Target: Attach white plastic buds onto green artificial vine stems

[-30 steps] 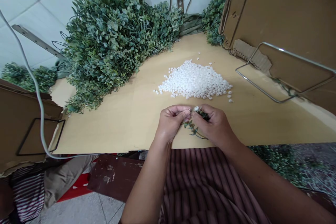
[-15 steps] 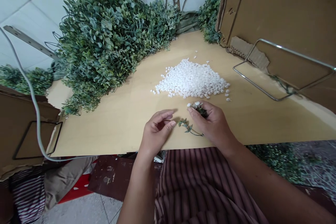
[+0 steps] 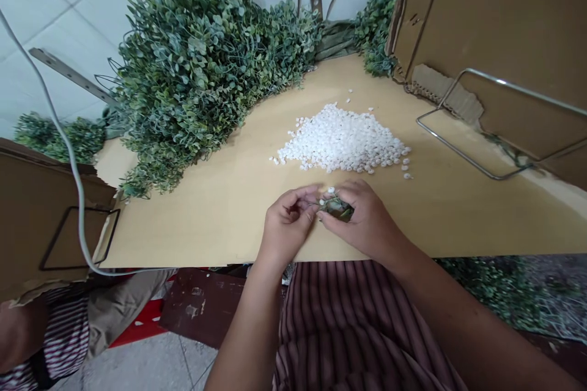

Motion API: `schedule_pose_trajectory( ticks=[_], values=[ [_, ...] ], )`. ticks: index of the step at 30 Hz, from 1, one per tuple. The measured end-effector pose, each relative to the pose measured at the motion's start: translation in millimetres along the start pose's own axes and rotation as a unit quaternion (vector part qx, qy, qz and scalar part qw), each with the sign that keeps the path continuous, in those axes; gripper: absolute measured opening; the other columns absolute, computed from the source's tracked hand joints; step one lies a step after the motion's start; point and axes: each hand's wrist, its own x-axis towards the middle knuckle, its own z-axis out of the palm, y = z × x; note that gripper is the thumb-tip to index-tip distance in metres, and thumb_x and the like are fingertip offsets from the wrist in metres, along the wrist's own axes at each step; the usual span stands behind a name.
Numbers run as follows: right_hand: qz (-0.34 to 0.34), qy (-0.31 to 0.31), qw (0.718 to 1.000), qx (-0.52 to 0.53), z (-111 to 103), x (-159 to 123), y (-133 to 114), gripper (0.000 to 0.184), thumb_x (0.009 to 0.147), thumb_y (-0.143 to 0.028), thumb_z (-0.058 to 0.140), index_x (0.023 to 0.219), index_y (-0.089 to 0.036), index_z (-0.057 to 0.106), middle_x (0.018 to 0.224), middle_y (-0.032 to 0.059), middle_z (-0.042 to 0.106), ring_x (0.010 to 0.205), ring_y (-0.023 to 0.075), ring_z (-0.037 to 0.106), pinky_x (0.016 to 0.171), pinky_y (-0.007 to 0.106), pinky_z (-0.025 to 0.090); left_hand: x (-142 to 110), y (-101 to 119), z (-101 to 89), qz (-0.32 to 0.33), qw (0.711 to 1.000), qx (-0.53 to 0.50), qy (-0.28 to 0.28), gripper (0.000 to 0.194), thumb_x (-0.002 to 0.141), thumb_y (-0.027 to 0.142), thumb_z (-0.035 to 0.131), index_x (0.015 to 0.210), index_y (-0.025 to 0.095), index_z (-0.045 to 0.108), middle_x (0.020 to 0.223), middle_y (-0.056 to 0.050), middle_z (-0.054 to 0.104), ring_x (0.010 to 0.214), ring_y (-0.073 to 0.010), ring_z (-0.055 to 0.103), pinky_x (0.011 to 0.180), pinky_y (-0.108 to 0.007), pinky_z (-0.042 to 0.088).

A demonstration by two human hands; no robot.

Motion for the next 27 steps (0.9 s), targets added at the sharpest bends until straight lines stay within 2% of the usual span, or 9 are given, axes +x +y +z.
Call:
schedule_pose_trajectory(
  ticks=[5,8,11,13,16,18,21,24,27],
  values=[
    [-0.021,0.011,0.999,0.024,1,0,4,0.005,0.075,-0.017,0.056,0.070,-0.019,0.054,0.077,0.0071,0.056,0.080,0.0245,0.052,0.074,0.038,0.043,-1,8,2.8,-0.047,0.995,-0.080,-0.023,0.027,0.062,0.014,0.073,0.088,0.018,0.071,0.084,-0.004,0.070,0.078,-0.0130,0.063,0.076,-0.024,0.050],
    [-0.014,0.021,0.998,0.066,0,0,3,0.005,0.076,-0.016,0.051,0.072,-0.019,0.053,0.077,0.0074,0.057,0.079,0.0242,0.053,0.072,0.037,0.043,1,11,-1.5,-0.043,0.995,-0.082,-0.022,0.029,0.063,0.016,0.073,0.092,0.019,0.070,0.090,-0.004,0.071,0.076,-0.0122,0.063,0.075,-0.024,0.050],
    [0.026,0.002,0.995,0.101,-2,0,1,0.008,0.077,-0.016,0.047,0.071,-0.019,0.051,0.073,0.0066,0.056,0.075,0.0225,0.053,0.068,0.034,0.043,12,9,-10.4,-0.024,0.998,-0.056,0.007,0.025,0.064,0.016,0.072,0.088,0.018,0.071,0.088,-0.004,0.071,0.076,-0.0123,0.063,0.075,-0.024,0.049],
    [0.050,-0.012,0.992,0.112,-4,0,0,0.011,0.079,-0.018,0.046,0.069,-0.019,0.049,0.072,0.0059,0.056,0.073,0.0213,0.053,0.066,0.033,0.042,25,5,-16.8,-0.015,0.999,-0.012,0.036,0.019,0.064,0.015,0.071,0.084,0.017,0.072,0.084,-0.004,0.071,0.075,-0.0126,0.062,0.074,-0.024,0.048],
    [0.075,-0.020,0.992,0.104,-6,0,-1,0.017,0.080,-0.022,0.046,0.063,-0.020,0.044,0.063,0.0026,0.050,0.065,0.0186,0.050,0.059,0.029,0.039,47,-2,-22.4,0.000,0.992,0.112,0.065,0.016,0.067,0.015,0.068,0.083,0.016,0.072,0.083,-0.004,0.069,0.068,-0.0123,0.058,0.068,-0.024,0.046],
    [0.089,-0.023,0.991,0.098,-7,0,-1,0.020,0.080,-0.025,0.047,0.061,-0.021,0.040,0.058,0.0005,0.047,0.059,0.0167,0.047,0.053,0.027,0.037,59,-6,-21.8,0.021,0.976,0.208,0.061,0.016,0.068,0.014,0.067,0.083,0.017,0.072,0.083,-0.004,0.067,0.065,-0.0128,0.056,0.067,-0.026,0.045],
    [0.102,-0.018,0.989,0.102,-6,0,-2,0.023,0.079,-0.027,0.047,0.059,-0.021,0.038,0.054,-0.0007,0.045,0.054,0.0152,0.045,0.049,0.026,0.034,70,-9,-15.3,0.056,0.942,0.326,0.047,0.016,0.070,0.010,0.063,0.080,0.019,0.072,0.082,-0.004,0.064,0.072,-0.0164,0.058,0.073,-0.029,0.044],
    [0.116,-0.016,0.987,0.112,-5,0,-2,0.024,0.080,-0.028,0.046,0.058,-0.021,0.039,0.053,-0.0007,0.046,0.053,0.0149,0.046,0.049,0.025,0.036,75,-8,-7.6,0.077,0.916,0.391,0.047,0.016,0.073,0.010,0.062,0.078,0.021,0.072,0.079,-0.005,0.063,0.074,-0.0188,0.058,0.072,-0.031,0.043],
    [0.130,-0.019,0.983,0.126,-4,0,-2,0.023,0.080,-0.028,0.046,0.058,-0.020,0.044,0.055,0.0004,0.050,0.055,0.0154,0.049,0.050,0.025,0.038,75,-8,-4.3,0.096,0.906,0.410,0.044,0.013,0.074,0.013,0.062,0.076,0.022,0.071,0.076,-0.004,0.063,0.071,-0.0188,0.057,0.068,-0.030,0.042]
  ],
)
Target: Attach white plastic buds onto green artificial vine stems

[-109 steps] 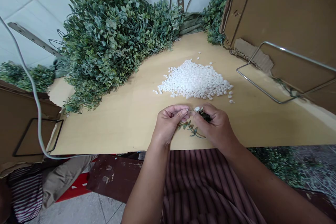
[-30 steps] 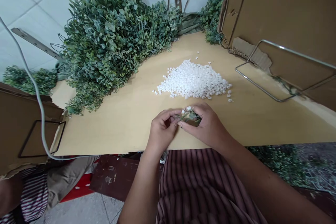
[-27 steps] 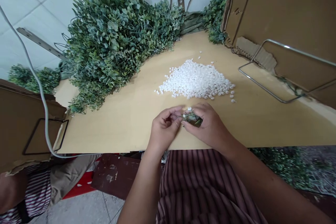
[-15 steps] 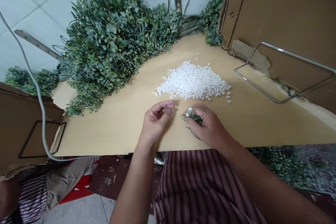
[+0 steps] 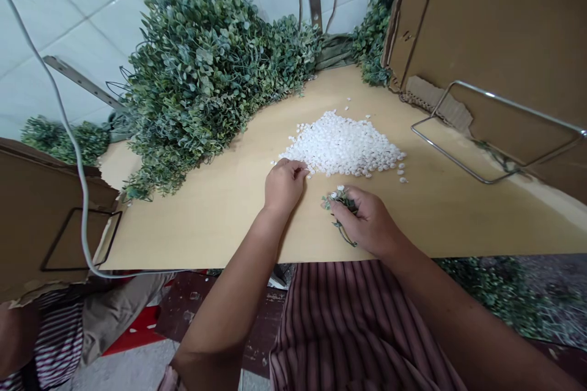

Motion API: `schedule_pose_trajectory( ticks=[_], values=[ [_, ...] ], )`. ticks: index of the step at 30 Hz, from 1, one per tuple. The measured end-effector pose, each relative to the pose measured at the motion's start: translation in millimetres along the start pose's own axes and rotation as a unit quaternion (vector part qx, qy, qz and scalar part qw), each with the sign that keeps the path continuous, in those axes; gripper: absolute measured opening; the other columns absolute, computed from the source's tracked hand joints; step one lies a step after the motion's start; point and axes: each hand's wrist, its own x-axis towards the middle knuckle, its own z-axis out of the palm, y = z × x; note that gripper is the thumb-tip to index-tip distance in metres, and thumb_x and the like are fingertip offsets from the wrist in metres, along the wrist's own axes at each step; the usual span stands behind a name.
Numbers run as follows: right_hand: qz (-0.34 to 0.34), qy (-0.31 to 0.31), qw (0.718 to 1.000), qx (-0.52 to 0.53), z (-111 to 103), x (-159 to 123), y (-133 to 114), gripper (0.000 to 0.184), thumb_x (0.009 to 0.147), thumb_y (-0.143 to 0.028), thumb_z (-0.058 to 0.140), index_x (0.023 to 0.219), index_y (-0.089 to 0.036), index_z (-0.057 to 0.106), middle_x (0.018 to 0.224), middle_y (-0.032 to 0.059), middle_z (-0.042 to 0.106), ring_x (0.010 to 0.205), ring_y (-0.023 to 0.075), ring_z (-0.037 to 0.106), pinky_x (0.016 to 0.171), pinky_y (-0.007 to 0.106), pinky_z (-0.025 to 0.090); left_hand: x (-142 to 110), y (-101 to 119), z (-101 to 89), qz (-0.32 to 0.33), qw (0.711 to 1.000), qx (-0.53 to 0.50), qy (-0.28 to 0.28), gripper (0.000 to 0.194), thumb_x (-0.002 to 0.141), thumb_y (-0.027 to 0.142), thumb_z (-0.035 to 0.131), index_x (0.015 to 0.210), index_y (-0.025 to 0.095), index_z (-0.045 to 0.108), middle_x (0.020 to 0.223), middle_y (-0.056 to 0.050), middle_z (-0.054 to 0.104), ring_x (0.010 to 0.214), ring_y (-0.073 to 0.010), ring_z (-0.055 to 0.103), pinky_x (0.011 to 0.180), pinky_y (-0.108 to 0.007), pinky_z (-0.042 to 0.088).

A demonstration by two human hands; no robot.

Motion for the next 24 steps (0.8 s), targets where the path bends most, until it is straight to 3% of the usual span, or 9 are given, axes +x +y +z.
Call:
schedule_pose_trajectory(
  ticks=[3,6,8,12,16,24],
  values=[
    [0.007,-0.001,1.000,0.010,0,0,-1,0.023,0.078,-0.029,0.046,0.057,-0.020,0.044,0.053,0.0004,0.048,0.053,0.0153,0.048,0.049,0.025,0.037,-1,-1,-0.6,-0.008,0.999,-0.032,0.007,0.011,0.074,0.013,0.061,0.072,0.021,0.069,0.077,-0.004,0.065,0.069,-0.0171,0.056,0.068,-0.029,0.041],
    [0.017,-0.001,1.000,0.021,0,0,-3,0.026,0.078,-0.032,0.046,0.055,-0.021,0.041,0.052,-0.0002,0.046,0.052,0.0146,0.046,0.047,0.024,0.034,-6,-1,-3.7,-0.070,0.983,-0.172,0.011,0.006,0.071,0.014,0.063,0.069,0.018,0.067,0.074,-0.002,0.067,0.066,-0.0143,0.057,0.067,-0.027,0.042],
    [0.026,-0.002,0.999,0.034,0,0,-5,0.027,0.077,-0.033,0.047,0.054,-0.021,0.040,0.051,-0.0011,0.044,0.050,0.0137,0.044,0.045,0.023,0.032,-13,2,-7.1,-0.106,0.948,-0.299,0.017,0.002,0.068,0.015,0.067,0.067,0.017,0.066,0.068,0.000,0.066,0.062,-0.0120,0.057,0.064,-0.025,0.043],
    [0.029,0.009,0.999,0.040,-1,1,-6,0.025,0.073,-0.033,0.049,0.053,-0.020,0.040,0.050,-0.0015,0.042,0.048,0.0129,0.041,0.044,0.023,0.031,-34,15,-13.6,-0.146,0.872,-0.466,-0.001,0.015,0.058,0.020,0.077,0.070,0.016,0.069,0.064,0.001,0.067,0.055,-0.0085,0.055,0.059,-0.022,0.045],
    [0.015,0.015,0.998,0.052,-2,1,-7,0.020,0.070,-0.031,0.050,0.055,-0.019,0.047,0.053,-0.0002,0.049,0.051,0.0137,0.046,0.047,0.024,0.035,-55,25,-14.4,-0.189,0.832,-0.519,-0.046,0.024,0.057,0.024,0.081,0.079,0.018,0.074,0.068,-0.001,0.071,0.058,-0.0083,0.057,0.063,-0.022,0.048],
    [0.052,0.034,0.992,0.113,-5,0,-9,0.019,0.070,-0.033,0.055,0.061,-0.017,0.056,0.055,0.0000,0.054,0.052,0.0140,0.051,0.050,0.024,0.041,-62,27,-9.1,-0.184,0.793,-0.575,-0.079,0.023,0.050,0.029,0.085,0.067,0.017,0.073,0.060,0.001,0.069,0.054,-0.0065,0.058,0.060,-0.019,0.049]
  ],
)
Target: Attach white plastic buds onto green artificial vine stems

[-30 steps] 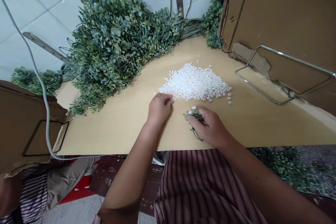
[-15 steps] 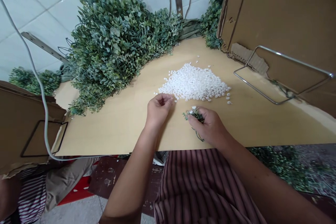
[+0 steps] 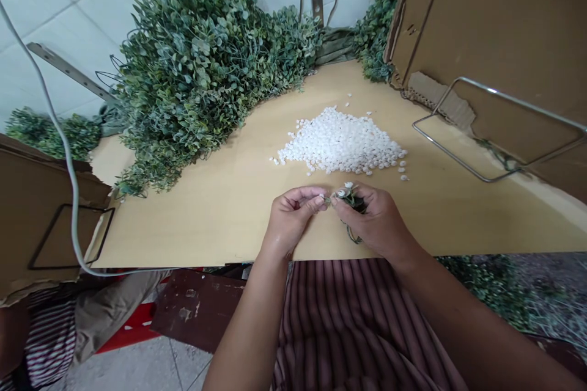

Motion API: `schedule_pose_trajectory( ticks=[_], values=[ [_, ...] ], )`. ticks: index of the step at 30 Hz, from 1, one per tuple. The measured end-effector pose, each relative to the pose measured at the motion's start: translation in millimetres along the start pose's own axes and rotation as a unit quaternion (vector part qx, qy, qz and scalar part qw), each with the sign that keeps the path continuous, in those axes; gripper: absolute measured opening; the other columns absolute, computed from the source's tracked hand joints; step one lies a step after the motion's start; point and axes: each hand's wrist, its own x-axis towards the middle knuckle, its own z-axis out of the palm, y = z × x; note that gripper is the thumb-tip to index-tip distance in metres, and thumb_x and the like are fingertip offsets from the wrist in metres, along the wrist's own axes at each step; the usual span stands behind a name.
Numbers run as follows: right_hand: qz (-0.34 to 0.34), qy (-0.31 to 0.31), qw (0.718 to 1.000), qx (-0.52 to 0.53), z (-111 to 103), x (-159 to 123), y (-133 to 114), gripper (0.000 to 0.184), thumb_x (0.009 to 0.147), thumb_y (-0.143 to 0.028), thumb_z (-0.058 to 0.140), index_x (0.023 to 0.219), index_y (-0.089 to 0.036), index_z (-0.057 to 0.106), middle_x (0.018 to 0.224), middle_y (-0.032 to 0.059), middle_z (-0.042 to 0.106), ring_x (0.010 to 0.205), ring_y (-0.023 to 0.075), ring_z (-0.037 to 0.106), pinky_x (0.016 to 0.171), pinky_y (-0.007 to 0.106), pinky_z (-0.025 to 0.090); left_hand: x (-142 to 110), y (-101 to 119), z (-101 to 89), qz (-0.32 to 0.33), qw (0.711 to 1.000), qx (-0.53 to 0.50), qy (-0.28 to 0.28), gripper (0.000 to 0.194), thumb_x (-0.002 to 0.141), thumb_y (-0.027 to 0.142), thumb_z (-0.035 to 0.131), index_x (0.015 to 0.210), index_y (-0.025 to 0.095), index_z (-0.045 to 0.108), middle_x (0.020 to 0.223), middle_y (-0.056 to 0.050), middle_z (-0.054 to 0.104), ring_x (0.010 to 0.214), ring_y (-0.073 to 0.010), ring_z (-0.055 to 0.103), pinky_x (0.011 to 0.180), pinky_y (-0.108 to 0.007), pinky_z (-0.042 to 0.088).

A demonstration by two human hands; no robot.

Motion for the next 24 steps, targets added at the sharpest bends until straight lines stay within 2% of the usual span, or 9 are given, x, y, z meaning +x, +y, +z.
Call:
schedule_pose_trajectory(
  ticks=[12,20,24],
  values=[
    [-0.056,0.047,0.997,-0.036,-0.7,-3.3,4.6,0.016,0.075,-0.030,0.056,0.068,-0.017,0.058,0.058,0.0015,0.056,0.056,0.0157,0.054,0.050,0.025,0.041,-2.2,-1.8,1.6,-0.007,1.000,-0.011,0.016,0.026,0.045,0.027,0.087,0.063,0.016,0.073,0.058,-0.001,0.070,0.054,-0.0080,0.060,0.059,-0.019,0.050],
    [-0.090,0.060,0.992,-0.059,-0.5,-3.8,5.2,0.014,0.076,-0.026,0.053,0.066,-0.017,0.056,0.060,0.0024,0.057,0.053,0.0145,0.051,0.050,0.025,0.041,-1.9,-2.9,4.1,-0.006,0.999,-0.004,0.034,0.025,0.044,0.027,0.087,0.063,0.016,0.073,0.056,-0.001,0.069,0.052,-0.0081,0.059,0.057,-0.019,0.049],
    [-0.086,0.063,0.992,-0.067,-0.9,-3.5,4.4,0.013,0.078,-0.026,0.053,0.068,-0.017,0.056,0.056,0.0007,0.054,0.048,0.0132,0.048,0.046,0.025,0.039,-1.7,-3.2,5.3,0.000,1.000,-0.007,0.029,0.023,0.046,0.027,0.086,0.062,0.016,0.073,0.056,-0.002,0.070,0.052,-0.0085,0.060,0.058,-0.020,0.050]
  ],
)
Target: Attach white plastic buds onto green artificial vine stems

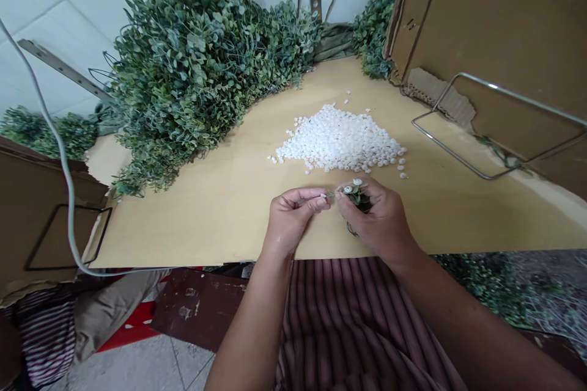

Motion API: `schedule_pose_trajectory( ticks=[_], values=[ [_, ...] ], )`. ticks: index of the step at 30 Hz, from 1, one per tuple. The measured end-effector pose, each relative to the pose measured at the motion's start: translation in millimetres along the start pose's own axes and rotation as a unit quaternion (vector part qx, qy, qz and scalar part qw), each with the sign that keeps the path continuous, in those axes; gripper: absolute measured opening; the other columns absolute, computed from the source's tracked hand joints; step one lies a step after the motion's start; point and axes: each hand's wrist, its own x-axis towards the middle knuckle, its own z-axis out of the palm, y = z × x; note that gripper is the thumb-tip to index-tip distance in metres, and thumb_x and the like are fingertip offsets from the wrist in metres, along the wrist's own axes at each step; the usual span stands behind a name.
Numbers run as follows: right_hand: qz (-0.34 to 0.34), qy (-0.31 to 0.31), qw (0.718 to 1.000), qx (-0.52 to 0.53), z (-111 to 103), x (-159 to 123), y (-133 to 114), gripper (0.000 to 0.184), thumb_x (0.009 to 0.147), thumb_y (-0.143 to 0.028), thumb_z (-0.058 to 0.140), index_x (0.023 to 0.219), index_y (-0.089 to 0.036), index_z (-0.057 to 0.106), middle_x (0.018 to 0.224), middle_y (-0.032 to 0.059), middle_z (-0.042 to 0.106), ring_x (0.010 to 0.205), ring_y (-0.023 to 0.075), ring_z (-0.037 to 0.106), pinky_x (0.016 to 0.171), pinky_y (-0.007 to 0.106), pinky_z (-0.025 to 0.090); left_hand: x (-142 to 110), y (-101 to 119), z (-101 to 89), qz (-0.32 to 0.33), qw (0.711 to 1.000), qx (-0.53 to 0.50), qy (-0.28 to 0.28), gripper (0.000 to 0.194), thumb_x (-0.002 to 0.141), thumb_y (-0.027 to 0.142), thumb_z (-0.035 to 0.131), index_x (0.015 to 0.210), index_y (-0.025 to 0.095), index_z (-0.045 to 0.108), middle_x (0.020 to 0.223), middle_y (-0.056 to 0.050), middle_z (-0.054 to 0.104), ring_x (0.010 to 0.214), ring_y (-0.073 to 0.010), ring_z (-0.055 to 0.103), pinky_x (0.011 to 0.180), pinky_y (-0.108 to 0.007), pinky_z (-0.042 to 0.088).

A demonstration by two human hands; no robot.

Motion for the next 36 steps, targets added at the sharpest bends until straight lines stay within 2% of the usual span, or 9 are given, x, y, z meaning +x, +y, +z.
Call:
schedule_pose_trajectory(
  ticks=[9,16,24,29,36],
  values=[
    [0.012,-0.008,1.000,-0.001,-0.3,-1.6,0.5,0.013,0.079,-0.026,0.053,0.070,-0.018,0.057,0.051,-0.0025,0.049,0.042,0.0115,0.042,0.042,0.023,0.036,0.9,0.4,2.2,0.001,1.000,0.014,0.028,0.026,0.043,0.029,0.087,0.061,0.016,0.073,0.057,-0.003,0.070,0.053,-0.0108,0.061,0.057,-0.022,0.050],
    [-0.010,-0.005,1.000,-0.001,0.3,-1.0,1.6,0.011,0.079,-0.025,0.054,0.072,-0.017,0.058,0.064,0.0025,0.058,0.053,0.0150,0.053,0.051,0.026,0.043,1.5,-1.2,5.6,0.006,0.999,-0.009,0.039,0.026,0.044,0.027,0.087,0.062,0.016,0.072,0.054,-0.002,0.069,0.052,-0.0100,0.061,0.058,-0.022,0.050],
    [-0.012,-0.013,1.000,-0.017,-1.3,-0.8,-0.7,0.011,0.079,-0.025,0.054,0.070,-0.019,0.056,0.065,0.0026,0.059,0.062,0.0179,0.058,0.058,0.029,0.047,1.3,-2.1,6.2,-0.005,1.000,-0.005,0.024,0.023,0.045,0.026,0.086,0.060,0.016,0.072,0.056,-0.002,0.070,0.054,-0.0100,0.061,0.062,-0.023,0.052],
    [0.016,-0.020,1.000,-0.003,-3.0,-1.5,-0.8,0.012,0.079,-0.028,0.054,0.072,-0.018,0.058,0.064,0.0026,0.059,0.059,0.0176,0.057,0.055,0.028,0.046,1.0,-1.1,7.0,-0.019,1.000,-0.002,0.001,0.025,0.044,0.028,0.087,0.061,0.015,0.072,0.057,-0.002,0.070,0.055,-0.0101,0.062,0.064,-0.023,0.052],
    [0.030,-0.024,0.999,0.014,-3.6,-1.4,0.9,0.015,0.080,-0.030,0.054,0.073,-0.017,0.059,0.067,0.0035,0.061,0.059,0.0169,0.057,0.055,0.027,0.047,0.9,-1.1,9.5,-0.003,1.000,-0.007,0.014,0.026,0.044,0.031,0.087,0.060,0.016,0.072,0.056,-0.001,0.070,0.054,-0.0097,0.062,0.063,-0.023,0.053]
  ],
)
